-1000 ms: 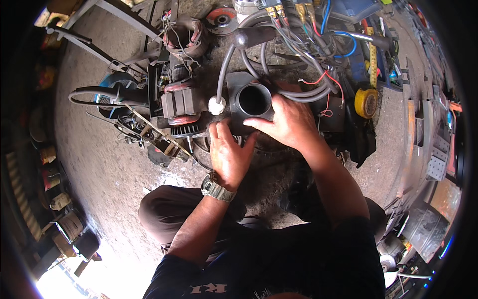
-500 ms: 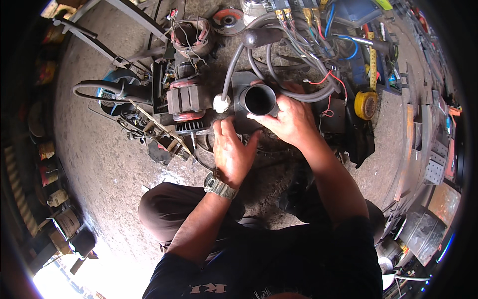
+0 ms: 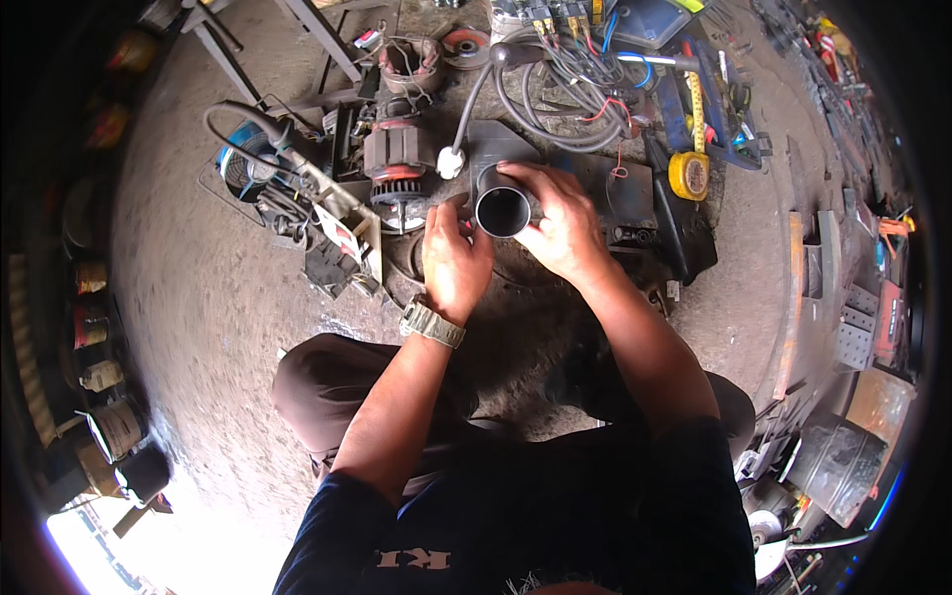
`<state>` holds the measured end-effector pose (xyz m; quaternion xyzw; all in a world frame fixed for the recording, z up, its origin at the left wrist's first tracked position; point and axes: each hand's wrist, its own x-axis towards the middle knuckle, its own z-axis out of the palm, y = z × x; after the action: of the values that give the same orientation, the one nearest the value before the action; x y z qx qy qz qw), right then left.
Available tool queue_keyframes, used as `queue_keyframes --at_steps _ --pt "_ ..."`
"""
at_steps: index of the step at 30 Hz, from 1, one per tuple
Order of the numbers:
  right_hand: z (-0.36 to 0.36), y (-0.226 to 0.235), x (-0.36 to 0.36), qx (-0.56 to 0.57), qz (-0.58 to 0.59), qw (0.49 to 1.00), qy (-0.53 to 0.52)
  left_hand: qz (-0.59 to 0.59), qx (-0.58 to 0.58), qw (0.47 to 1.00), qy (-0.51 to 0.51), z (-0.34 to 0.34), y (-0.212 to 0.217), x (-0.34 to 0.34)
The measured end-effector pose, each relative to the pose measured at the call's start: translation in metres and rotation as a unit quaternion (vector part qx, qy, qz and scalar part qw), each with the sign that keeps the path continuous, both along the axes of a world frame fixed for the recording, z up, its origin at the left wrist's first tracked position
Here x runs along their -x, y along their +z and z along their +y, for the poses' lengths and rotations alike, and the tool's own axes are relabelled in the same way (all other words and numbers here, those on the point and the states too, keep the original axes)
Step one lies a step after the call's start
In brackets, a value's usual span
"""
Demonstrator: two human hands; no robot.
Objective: The person sits on the floor in a workshop and handles a small box, then uses a red utility knife to cut a sticker from a sheet. They peel the sticker and apply it to a small white rectangular object, smoothing it down with their fingers.
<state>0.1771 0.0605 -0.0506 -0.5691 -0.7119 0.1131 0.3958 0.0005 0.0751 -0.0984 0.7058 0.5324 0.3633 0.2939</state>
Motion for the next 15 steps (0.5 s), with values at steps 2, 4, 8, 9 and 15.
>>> queue_keyframes --at_steps 2,4,8,9,15 --pt "-0.011 0.015 0.006 -0.006 -0.002 1.000 -0.001 -0.102 0.049 0.994 0.008 -0.007 0.005 0.003" --pt "-0.024 0.035 0.012 -0.017 -0.003 1.000 -0.001 -0.285 0.129 0.950 0.006 -0.009 0.008 0.001" --pt "-0.057 0.065 0.025 -0.028 -0.010 0.999 -0.018 -0.629 0.364 0.686 -0.036 -0.028 0.051 0.007" --pt "-0.064 0.071 0.027 -0.035 -0.003 0.999 -0.011 -0.641 0.378 0.665 -0.058 -0.029 0.056 0.005" --pt "-0.100 0.088 0.038 -0.021 0.058 0.998 0.026 -0.593 0.420 0.673 -0.135 -0.052 0.072 0.023"
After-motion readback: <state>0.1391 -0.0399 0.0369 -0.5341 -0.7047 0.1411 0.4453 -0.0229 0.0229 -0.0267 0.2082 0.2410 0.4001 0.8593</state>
